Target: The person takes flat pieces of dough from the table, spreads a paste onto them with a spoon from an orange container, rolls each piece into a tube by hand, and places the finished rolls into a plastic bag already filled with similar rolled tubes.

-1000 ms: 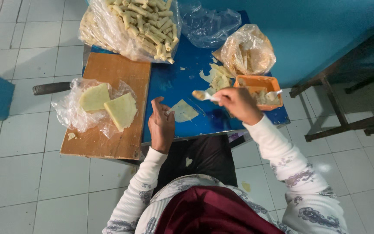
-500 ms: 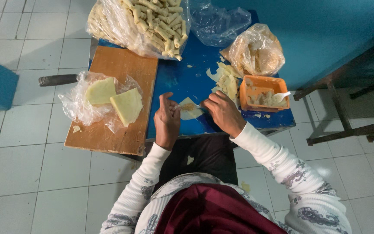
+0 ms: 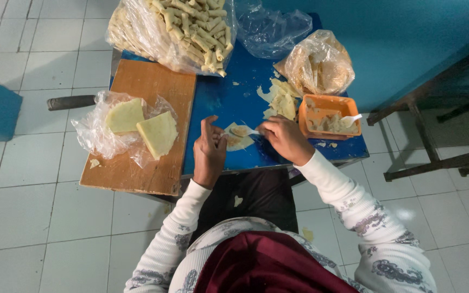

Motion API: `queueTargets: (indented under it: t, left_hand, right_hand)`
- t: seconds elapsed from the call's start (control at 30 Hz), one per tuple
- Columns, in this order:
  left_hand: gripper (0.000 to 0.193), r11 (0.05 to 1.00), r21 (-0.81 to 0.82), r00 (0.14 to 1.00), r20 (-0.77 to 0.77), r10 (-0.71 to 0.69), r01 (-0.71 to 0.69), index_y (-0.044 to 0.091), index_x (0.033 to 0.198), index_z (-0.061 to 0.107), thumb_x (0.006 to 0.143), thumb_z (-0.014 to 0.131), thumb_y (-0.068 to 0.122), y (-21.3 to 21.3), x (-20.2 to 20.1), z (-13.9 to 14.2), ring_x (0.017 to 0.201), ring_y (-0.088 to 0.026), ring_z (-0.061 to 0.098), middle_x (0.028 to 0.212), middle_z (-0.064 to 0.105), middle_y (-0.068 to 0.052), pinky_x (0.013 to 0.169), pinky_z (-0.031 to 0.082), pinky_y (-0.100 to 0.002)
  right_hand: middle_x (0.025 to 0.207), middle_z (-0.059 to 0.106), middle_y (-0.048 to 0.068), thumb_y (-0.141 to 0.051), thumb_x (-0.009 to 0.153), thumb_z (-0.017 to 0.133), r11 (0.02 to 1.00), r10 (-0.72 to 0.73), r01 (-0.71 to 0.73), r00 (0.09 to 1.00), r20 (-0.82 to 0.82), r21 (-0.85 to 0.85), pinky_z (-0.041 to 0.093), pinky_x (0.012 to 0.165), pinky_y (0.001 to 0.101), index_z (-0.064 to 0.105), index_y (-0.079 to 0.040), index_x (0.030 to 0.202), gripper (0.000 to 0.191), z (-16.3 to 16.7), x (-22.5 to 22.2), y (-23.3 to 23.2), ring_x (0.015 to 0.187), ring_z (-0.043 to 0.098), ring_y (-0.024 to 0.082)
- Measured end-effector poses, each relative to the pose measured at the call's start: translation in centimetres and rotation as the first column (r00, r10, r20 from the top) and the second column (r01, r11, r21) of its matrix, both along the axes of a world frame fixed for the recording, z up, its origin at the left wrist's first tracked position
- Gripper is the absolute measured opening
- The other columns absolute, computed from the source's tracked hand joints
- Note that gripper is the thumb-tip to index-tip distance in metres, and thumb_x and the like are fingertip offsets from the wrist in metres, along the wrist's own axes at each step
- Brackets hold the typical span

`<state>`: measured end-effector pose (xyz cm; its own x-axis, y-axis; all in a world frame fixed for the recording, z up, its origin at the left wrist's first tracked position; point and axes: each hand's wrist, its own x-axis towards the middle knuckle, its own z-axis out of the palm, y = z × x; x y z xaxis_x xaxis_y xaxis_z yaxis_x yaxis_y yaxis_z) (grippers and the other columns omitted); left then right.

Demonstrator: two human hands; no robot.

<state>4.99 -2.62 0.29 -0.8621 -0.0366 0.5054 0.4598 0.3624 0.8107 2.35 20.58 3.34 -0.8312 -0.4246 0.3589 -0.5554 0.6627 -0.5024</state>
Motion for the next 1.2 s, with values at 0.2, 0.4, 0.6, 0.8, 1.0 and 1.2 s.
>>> queueTargets:
  t: [0.2, 0.4, 0.6, 0.8, 1.0, 1.2]
  left_hand:
    - [0.058, 0.997, -0.041, 0.997, -0.014, -0.072, 0.071, -0.003, 0.136, 0.048, 0.084, 0.074, -0.009, -0.3, 0.4, 0.0, 0.077, -0.021, 0.072, 0.093, 0.069, -0.014, 0.069, 0.059, -0.030]
    - [0.062, 0.974, -0.177, 0.990, 0.035, -0.138, 0.142, -0.001, 0.126, 0.055, 0.071, 0.082, -0.002, -0.4, 1.0, 0.6, 0.090, -0.030, 0.069, 0.103, 0.065, -0.016, 0.077, 0.057, -0.037]
    - [0.032, 0.951, -0.301, 0.990, -0.092, -0.110, 0.077, -0.001, 0.113, 0.060, 0.084, 0.074, 0.001, -0.1, 1.1, 0.6, 0.099, -0.039, 0.063, 0.106, 0.064, -0.018, 0.082, 0.052, -0.045]
    - [0.017, 0.957, -0.282, 0.989, -0.107, -0.103, 0.069, -0.004, 0.107, 0.062, 0.090, 0.065, -0.002, 0.0, 0.6, 0.2, 0.099, -0.038, 0.063, 0.105, 0.065, -0.018, 0.083, 0.053, -0.043]
    - [0.016, 0.930, -0.354, 0.981, -0.124, -0.151, 0.098, -0.005, 0.104, 0.065, 0.088, 0.066, -0.001, 0.0, 1.0, 0.3, 0.099, -0.035, 0.060, 0.107, 0.063, -0.016, 0.085, 0.052, -0.042]
    - [0.024, 0.918, -0.380, 0.977, -0.124, -0.173, 0.114, -0.005, 0.107, 0.066, 0.085, 0.070, 0.002, -0.2, 1.2, 0.6, 0.102, -0.036, 0.057, 0.112, 0.059, -0.017, 0.087, 0.050, -0.042]
  right_hand:
    - [0.082, 0.071, 0.015, -0.003, 0.098, 0.063, 0.941, -0.332, 0.337, 0.933, 0.141, -0.013, 0.048, 0.060, 0.0409, 0.075, -0.005, 0.112, 0.018, 3.3, 0.3, 7.7, 0.063, 0.065, 0.031]
    - [0.092, 0.072, 0.020, -0.005, 0.099, 0.068, 0.782, -0.476, 0.573, 0.803, -0.359, 0.246, 0.052, 0.078, 0.0487, 0.078, -0.006, 0.103, 0.011, 3.9, -4.5, 14.5, 0.083, 0.068, 0.039]
    - [0.113, 0.073, 0.016, -0.003, 0.100, 0.065, 0.873, -0.347, 0.470, 0.786, -0.511, 0.129, 0.052, 0.092, 0.0430, 0.074, -0.004, 0.113, 0.016, 3.0, -7.0, 10.3, 0.100, 0.065, 0.033]
    - [0.094, 0.064, 0.010, -0.009, 0.092, 0.071, 0.994, -0.104, 0.100, 0.982, -0.160, -0.033, 0.049, 0.084, 0.0432, 0.072, -0.010, 0.106, 0.014, 1.0, 4.3, 0.2, 0.095, 0.061, 0.032]
    - [0.101, 0.059, 0.014, -0.015, 0.086, 0.079, 0.956, -0.286, 0.294, 0.927, -0.243, -0.001, 0.046, 0.085, 0.0456, 0.068, -0.005, 0.107, 0.026, -1.3, 5.1, -4.2, 0.098, 0.057, 0.035]
    - [0.097, 0.069, 0.009, -0.009, 0.089, 0.076, 0.954, -0.294, 0.287, 0.952, -0.082, -0.090, 0.050, 0.081, 0.0434, 0.065, -0.008, 0.101, 0.016, -2.0, 4.3, -4.4, 0.096, 0.064, 0.033]
